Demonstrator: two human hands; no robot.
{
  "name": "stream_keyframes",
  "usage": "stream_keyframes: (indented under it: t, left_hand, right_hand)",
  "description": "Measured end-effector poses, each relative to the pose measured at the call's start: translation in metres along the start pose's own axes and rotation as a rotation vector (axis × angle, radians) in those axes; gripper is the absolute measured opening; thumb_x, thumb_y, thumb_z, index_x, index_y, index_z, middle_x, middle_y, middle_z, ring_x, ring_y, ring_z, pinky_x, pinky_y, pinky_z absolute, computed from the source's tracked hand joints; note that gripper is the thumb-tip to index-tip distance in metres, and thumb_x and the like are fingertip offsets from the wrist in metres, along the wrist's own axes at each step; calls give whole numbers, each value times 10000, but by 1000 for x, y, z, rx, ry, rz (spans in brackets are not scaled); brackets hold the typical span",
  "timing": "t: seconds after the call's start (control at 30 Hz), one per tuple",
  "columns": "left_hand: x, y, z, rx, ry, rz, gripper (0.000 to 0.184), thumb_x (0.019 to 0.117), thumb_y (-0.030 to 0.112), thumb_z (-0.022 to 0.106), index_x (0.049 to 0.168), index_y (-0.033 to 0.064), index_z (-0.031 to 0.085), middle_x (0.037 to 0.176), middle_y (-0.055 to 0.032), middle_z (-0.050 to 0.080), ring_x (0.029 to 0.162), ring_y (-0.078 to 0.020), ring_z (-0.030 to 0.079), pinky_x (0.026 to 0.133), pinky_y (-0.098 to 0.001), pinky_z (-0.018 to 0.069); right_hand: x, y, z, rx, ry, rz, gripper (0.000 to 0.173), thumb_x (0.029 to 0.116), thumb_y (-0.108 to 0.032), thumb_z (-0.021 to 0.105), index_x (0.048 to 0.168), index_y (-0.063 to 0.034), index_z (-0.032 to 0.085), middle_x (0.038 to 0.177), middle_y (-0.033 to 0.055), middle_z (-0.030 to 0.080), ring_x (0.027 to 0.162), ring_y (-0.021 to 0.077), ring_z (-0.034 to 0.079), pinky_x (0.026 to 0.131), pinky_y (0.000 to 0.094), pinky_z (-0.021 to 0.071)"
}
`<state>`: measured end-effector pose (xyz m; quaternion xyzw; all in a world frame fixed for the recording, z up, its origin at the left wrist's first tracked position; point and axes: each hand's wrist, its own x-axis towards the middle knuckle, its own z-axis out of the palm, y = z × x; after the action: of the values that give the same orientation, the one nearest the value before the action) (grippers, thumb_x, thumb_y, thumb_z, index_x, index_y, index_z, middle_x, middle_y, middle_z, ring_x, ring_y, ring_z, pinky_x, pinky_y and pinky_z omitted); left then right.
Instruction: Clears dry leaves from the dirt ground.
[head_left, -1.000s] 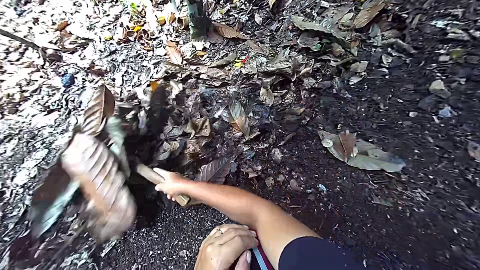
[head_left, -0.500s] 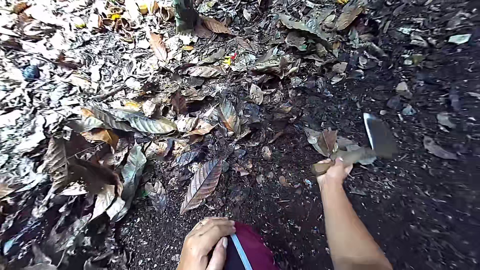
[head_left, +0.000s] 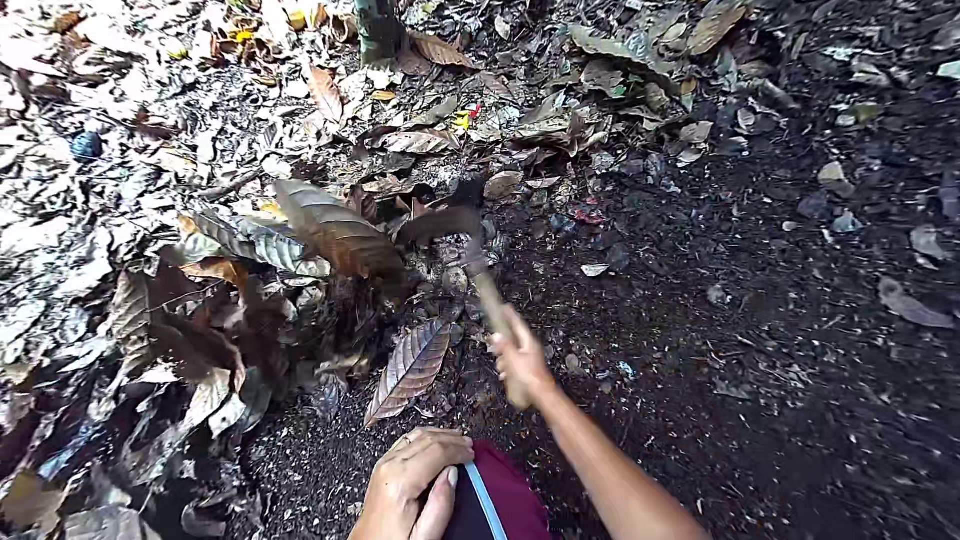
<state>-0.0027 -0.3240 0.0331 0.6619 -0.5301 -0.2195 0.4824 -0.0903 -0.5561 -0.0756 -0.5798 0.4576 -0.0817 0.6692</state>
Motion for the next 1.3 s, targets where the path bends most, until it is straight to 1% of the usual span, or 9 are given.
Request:
stream_keyframes:
  t: [0.13, 0.23, 0.4, 0.57, 0.73, 0.87, 0.97, 1.1, 1.3]
  left_hand:
    - [-9, -2, -8, -10, 22, -14, 398, 1074, 211, 372, 1044, 59, 739, 1130, -64, 766, 1179, -170, 683, 1080, -366, 523]
    - [-12, 0, -6, -19, 35, -10, 394, 1073, 206, 376, 1040, 55, 739, 1126, -71, 766, 1171, -175, 687, 1069, -367, 531]
    - [6, 7, 8, -11, -8, 5, 403, 1071, 216, 370, 1043, 72, 746, 1135, -52, 766, 1166, -157, 688, 1063, -364, 533]
    - [20, 12, 19, -13, -59, 37, 395, 1066, 207, 376, 1035, 66, 744, 1125, -54, 767, 1169, -149, 684, 1071, -348, 515]
    - [10, 6, 8, -26, -34, 0, 393, 1074, 201, 382, 1046, 51, 744, 1135, -71, 765, 1182, -164, 680, 1079, -369, 514]
    - [-3, 5, -4, -31, 3, -59, 391, 1077, 185, 385, 1035, 25, 739, 1118, -106, 763, 1170, -191, 685, 1075, -382, 519]
    - [-9, 4, -10, -40, 11, -86, 402, 1075, 175, 373, 1031, 3, 734, 1105, -137, 761, 1162, -216, 689, 1081, -397, 508]
    - [-7, 3, -9, -35, 8, -105, 396, 1072, 174, 379, 1030, 16, 739, 1112, -119, 762, 1168, -204, 685, 1079, -390, 511]
    - [10, -1, -1, -1, -18, -121, 379, 1062, 170, 397, 1043, 45, 755, 1126, -84, 767, 1176, -182, 684, 1076, -390, 517]
  right_hand:
    - [77, -9, -98, 390, 600, -161, 597, 1107, -177, 375, 1619, -115, 75, 929, 95, 550, 595, 147, 594, 554, 329, 572]
    - [138, -2, -123, 704, 871, -136, 641, 1124, -206, 382, 1623, -224, -19, 949, 104, 516, 597, 160, 579, 571, 342, 559]
    - [96, 54, -28, 231, 282, 62, 692, 1088, -174, 446, 1647, -178, 38, 935, 129, 564, 606, 176, 571, 559, 361, 547]
    - [40, 24, 2, -139, -212, 32, 700, 1017, -185, 604, 1632, -216, 272, 949, 130, 663, 586, 195, 605, 528, 378, 548]
    - [91, -44, -81, 25, 218, -183, 624, 1047, -147, 512, 1608, -97, 244, 1010, 149, 623, 682, 207, 639, 613, 397, 591]
    - [167, -72, -168, 491, 621, -239, 596, 1096, -178, 433, 1602, -159, 118, 906, 59, 537, 629, 137, 605, 607, 326, 575]
    - [204, -81, -175, 792, 779, -151, 584, 1108, -230, 429, 1589, -219, 98, 956, 68, 519, 675, 143, 605, 642, 327, 568]
    - [211, -56, -52, 538, 496, 70, 520, 1096, -356, 413, 1546, -226, 186, 870, 42, 532, 621, 152, 573, 604, 376, 548]
    - [126, -29, 127, -177, -488, 103, 742, 1054, -186, 541, 1659, -293, 126, 1058, 171, 636, 666, 228, 611, 586, 407, 546]
